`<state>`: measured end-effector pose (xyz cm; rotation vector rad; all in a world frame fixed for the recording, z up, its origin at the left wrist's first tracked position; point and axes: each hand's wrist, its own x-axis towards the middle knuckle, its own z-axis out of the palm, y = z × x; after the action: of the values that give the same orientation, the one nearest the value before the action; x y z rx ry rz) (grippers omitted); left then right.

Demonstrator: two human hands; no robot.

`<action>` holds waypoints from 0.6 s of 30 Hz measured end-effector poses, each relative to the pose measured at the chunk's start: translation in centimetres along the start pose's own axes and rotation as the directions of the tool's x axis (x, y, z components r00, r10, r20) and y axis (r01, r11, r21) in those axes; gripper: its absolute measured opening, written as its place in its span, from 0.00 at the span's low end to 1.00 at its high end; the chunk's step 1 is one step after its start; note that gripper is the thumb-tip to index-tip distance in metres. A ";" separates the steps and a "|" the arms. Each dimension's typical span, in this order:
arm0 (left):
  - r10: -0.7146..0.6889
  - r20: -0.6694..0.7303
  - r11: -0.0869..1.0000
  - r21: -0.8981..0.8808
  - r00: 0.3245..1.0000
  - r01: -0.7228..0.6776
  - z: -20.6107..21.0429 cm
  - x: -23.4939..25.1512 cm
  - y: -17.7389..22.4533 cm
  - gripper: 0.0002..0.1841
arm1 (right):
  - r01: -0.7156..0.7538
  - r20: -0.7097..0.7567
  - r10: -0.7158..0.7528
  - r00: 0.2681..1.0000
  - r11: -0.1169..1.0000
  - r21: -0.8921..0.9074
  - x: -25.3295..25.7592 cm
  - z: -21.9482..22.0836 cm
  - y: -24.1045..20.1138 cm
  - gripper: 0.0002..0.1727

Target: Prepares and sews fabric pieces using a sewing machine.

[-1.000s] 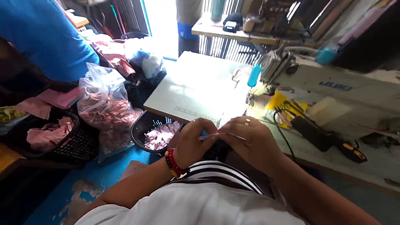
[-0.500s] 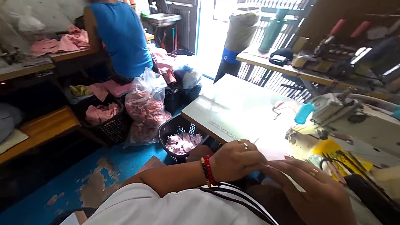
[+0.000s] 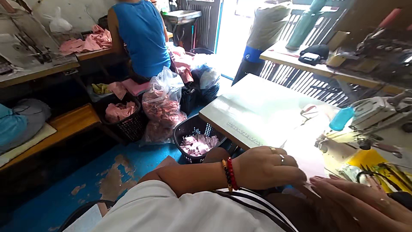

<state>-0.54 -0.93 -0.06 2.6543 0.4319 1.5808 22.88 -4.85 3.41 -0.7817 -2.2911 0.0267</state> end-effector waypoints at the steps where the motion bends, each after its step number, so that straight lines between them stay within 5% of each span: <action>1: 0.010 0.001 1.000 -0.002 1.000 -0.010 0.1 0.3 0.0 0.09 | 0.011 0.005 -0.011 1.000 1.000 0.013 -0.1 -0.3 0.3 0.08; 18: 0.083 -0.012 0.992 0.101 0.996 -0.081 1.3 0.9 1.0 0.07 | 0.027 -0.008 -0.027 1.000 0.995 0.100 -0.7 -0.9 0.6 0.08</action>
<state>1.18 -1.47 0.23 2.7697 0.4190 1.6471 24.14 -4.94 3.55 -0.6982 -2.2750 0.1252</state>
